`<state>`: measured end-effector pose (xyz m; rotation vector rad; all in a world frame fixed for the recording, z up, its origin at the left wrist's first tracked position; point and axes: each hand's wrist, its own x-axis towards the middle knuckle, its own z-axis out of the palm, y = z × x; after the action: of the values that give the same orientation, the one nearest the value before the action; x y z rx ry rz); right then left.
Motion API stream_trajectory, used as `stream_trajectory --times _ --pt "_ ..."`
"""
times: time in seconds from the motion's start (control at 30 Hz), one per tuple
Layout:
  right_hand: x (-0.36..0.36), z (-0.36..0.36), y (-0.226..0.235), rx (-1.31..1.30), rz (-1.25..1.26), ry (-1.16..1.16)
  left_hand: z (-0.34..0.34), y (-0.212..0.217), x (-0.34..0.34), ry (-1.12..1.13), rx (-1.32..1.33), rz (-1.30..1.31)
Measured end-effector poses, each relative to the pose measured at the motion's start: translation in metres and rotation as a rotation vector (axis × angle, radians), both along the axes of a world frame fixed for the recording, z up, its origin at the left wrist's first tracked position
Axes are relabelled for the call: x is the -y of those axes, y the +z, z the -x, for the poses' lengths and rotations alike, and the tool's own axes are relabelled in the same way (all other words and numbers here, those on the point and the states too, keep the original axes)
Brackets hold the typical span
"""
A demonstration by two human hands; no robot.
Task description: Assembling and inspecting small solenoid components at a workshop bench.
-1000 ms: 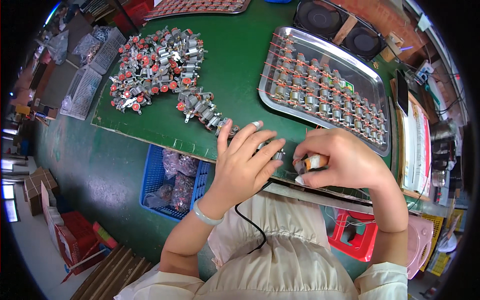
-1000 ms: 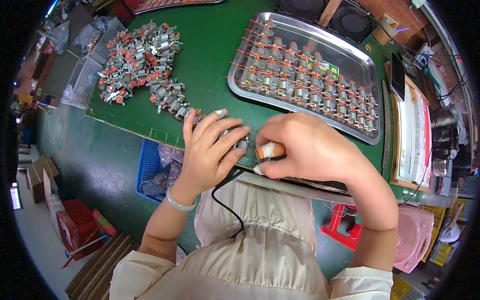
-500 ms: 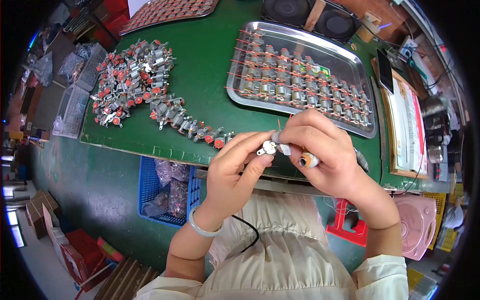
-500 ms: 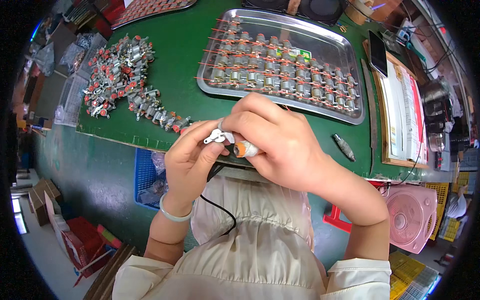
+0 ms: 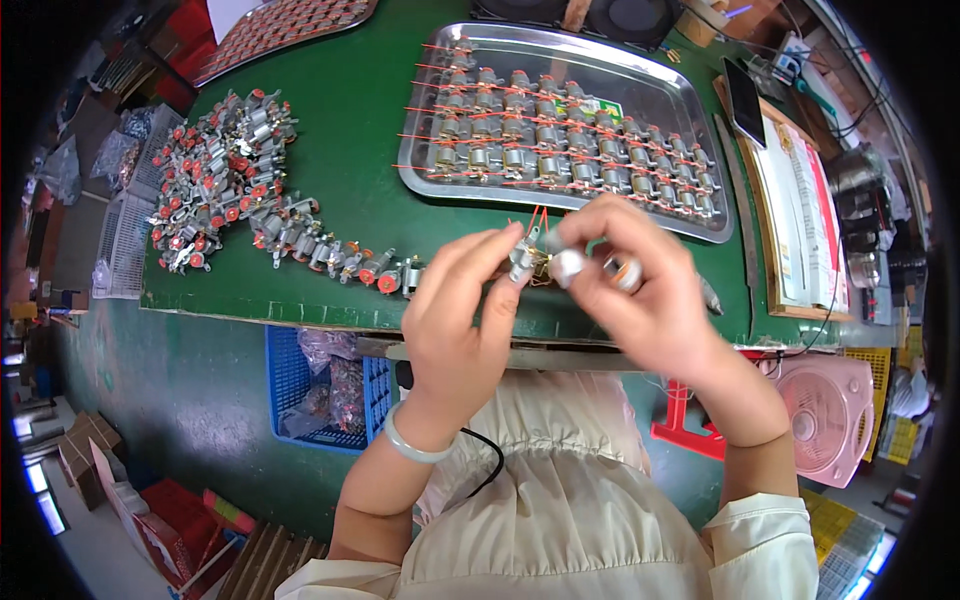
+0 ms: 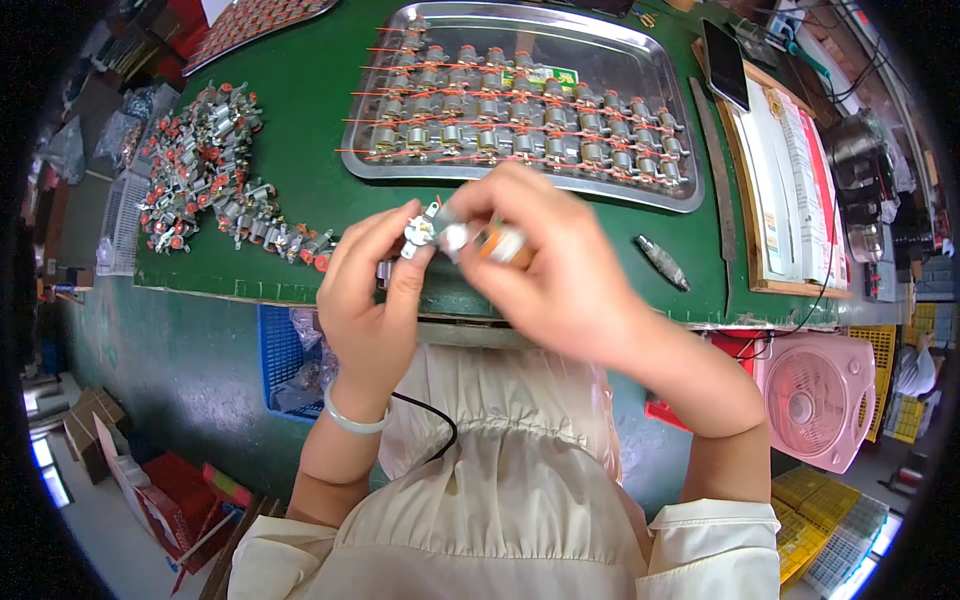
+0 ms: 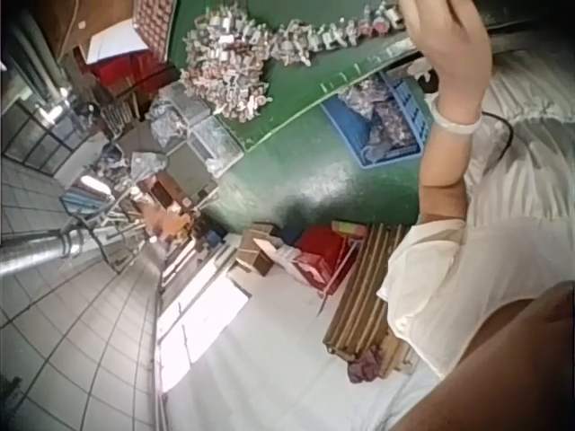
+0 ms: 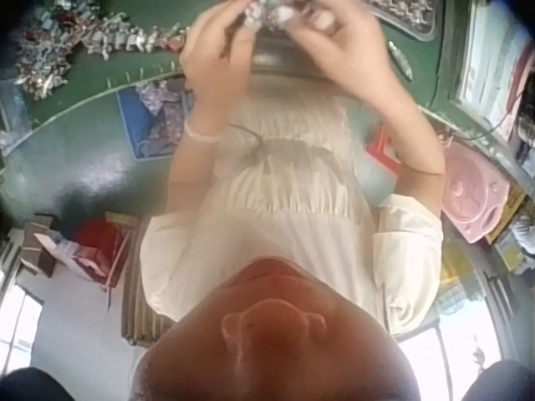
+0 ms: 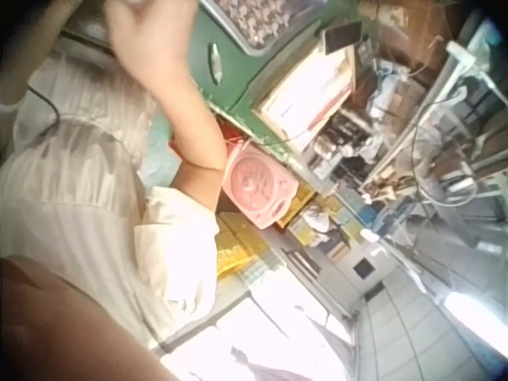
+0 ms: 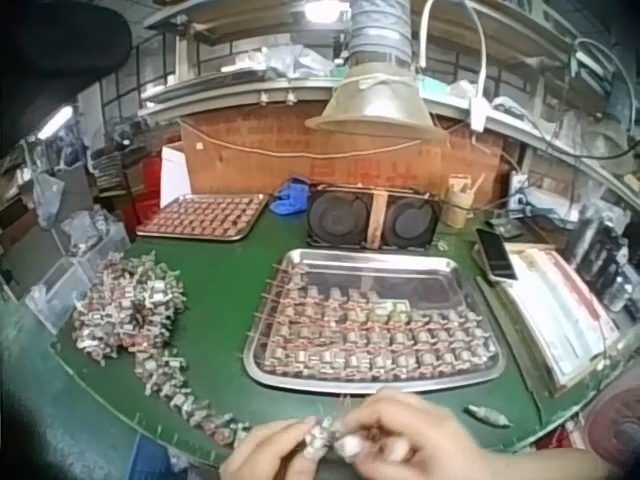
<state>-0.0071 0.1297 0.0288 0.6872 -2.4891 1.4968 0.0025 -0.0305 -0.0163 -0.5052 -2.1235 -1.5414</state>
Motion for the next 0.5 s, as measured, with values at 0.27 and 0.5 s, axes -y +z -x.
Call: stream_trajectory --times 0.27,0.5 --pt "-0.062 -0.003 -0.012 0.037 -0.294 -0.103 0.004 0.007 0.011 -0.437 0.540 -0.719" --pt "-0.070 -0.003 -0.020 -0.147 -0.474 -0.109 0.006 0.010 0.009 -0.342 0.569 -0.831"
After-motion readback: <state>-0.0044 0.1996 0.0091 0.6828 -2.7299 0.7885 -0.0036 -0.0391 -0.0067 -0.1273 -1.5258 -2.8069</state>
